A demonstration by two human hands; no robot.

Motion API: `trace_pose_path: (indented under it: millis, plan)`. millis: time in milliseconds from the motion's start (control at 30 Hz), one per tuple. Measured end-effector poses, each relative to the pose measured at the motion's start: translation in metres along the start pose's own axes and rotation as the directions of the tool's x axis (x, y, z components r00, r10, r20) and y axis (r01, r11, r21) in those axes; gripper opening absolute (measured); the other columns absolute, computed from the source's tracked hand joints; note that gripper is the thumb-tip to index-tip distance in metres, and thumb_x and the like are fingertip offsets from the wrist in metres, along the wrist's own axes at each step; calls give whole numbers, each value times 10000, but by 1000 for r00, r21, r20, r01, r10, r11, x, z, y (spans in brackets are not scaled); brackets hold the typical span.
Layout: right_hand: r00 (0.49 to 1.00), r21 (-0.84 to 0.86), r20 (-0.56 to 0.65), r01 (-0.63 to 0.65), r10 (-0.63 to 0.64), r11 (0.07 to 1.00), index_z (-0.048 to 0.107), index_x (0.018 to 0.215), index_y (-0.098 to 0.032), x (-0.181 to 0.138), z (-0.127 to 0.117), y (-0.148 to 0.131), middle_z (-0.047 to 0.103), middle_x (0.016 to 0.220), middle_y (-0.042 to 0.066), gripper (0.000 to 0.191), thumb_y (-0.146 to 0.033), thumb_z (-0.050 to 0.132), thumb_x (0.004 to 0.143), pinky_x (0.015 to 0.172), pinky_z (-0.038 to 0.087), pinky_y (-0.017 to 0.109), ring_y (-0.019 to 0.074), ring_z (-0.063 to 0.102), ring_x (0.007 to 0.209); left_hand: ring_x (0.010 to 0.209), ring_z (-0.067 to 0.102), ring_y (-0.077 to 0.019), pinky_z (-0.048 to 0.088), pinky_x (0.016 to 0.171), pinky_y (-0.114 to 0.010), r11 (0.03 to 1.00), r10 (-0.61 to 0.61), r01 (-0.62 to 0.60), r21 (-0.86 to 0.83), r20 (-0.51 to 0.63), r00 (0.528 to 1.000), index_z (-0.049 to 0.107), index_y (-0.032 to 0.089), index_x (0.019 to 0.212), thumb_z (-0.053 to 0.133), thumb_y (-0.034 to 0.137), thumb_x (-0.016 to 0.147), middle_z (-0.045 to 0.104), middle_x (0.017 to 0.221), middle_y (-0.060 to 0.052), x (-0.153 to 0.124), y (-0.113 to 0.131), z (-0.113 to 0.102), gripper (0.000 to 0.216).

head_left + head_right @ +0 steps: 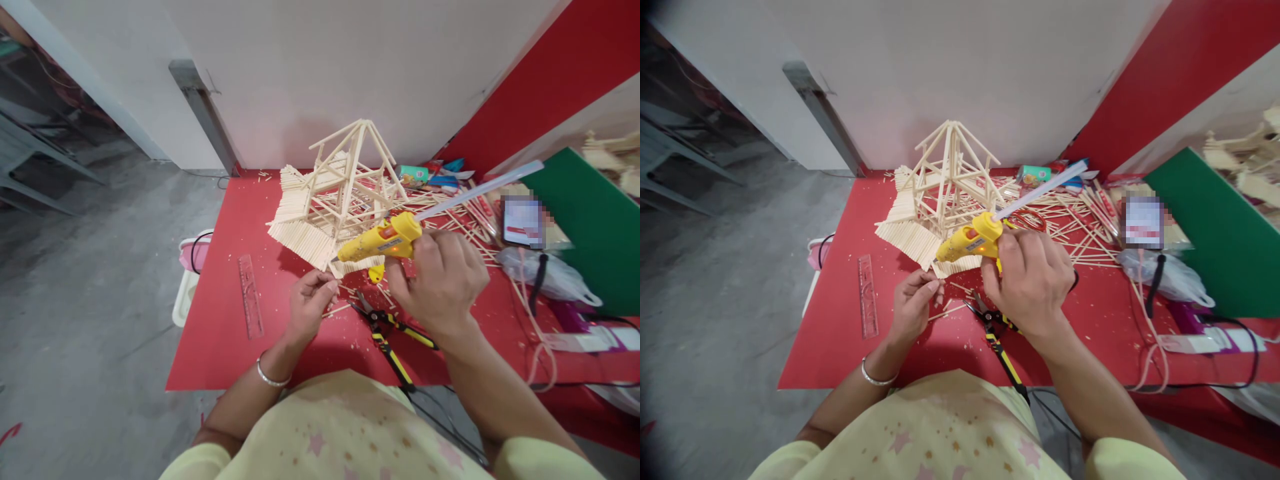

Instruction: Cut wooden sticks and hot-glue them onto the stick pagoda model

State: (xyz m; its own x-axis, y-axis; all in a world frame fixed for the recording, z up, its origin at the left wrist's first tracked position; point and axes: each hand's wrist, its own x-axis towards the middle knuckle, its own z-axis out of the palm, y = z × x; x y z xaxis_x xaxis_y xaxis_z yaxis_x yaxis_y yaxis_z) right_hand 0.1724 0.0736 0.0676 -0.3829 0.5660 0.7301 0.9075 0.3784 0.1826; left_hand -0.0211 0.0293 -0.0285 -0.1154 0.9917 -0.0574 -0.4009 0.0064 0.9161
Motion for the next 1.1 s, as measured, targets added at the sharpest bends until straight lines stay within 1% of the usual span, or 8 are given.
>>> trace_pose_path:
  millis: [167, 367, 567, 833, 967, 1100]
  plan:
    - [1000, -9, 14, -20, 21, 1000, 592, 1132, -169, 1, 1, -1, 643, 967, 101, 313, -330, 567, 865, 722, 403, 365, 241, 577, 853, 509, 508, -81, 425, 493, -194, 1000, 0, 0, -1, 2, 1000, 682, 166, 811, 743, 359, 841, 618, 621, 6, 0, 0, 0, 205]
    - [1000, -6, -11, 13, -14, 1000, 592, 1127, -158, 2, 1, -2, 647, 965, 100, 317, -326, 593, 858, 721, 405, 363, 240, 574, 848, 492, 498, -79, 423, 485, -196, 1000, -3, 3, 16, -8, 1000, 677, 165, 796, 750, 368, 829, 608, 603, 11, 0, 0, 1, 218]
    - [1000, -26, -11, 20, -20, 999, 584, 1152, -151, -1, 1, 0, 647, 965, 102, 350, -337, 596, 855, 729, 418, 365, 244, 575, 853, 485, 500, -80, 423, 481, -198, 1000, -17, 17, 21, -17, 1000, 661, 168, 779, 753, 376, 817, 611, 600, 11, 1, 1, 2, 231]
    - [1000, -59, -8, 17, -17, 998, 574, 1135, -157, -3, -1, 2, 649, 950, 95, 348, -358, 597, 851, 725, 434, 357, 237, 589, 829, 474, 486, -77, 408, 464, -195, 1000, -15, 16, 27, -17, 1000, 657, 169, 778, 755, 392, 809, 599, 588, 14, 1, 1, 3, 246]
    - [1000, -9, -21, -8, 8, 1000, 580, 1119, -154, -9, -2, 3, 646, 935, 95, 364, -381, 619, 836, 751, 463, 362, 243, 606, 846, 474, 482, -75, 411, 466, -193, 1000, -11, 11, 12, -7, 1000, 663, 169, 794, 752, 390, 815, 601, 594, 15, 0, 1, 3, 240]
    - [998, 30, -18, -67, 67, 997, 584, 1125, -146, -23, -2, 9, 650, 970, 115, 417, -420, 651, 818, 753, 479, 368, 258, 615, 881, 487, 495, -75, 412, 474, -190, 1000, 0, 0, -1, 3, 1000, 651, 167, 768, 754, 388, 817, 602, 599, 12, 1, 1, 3, 249]
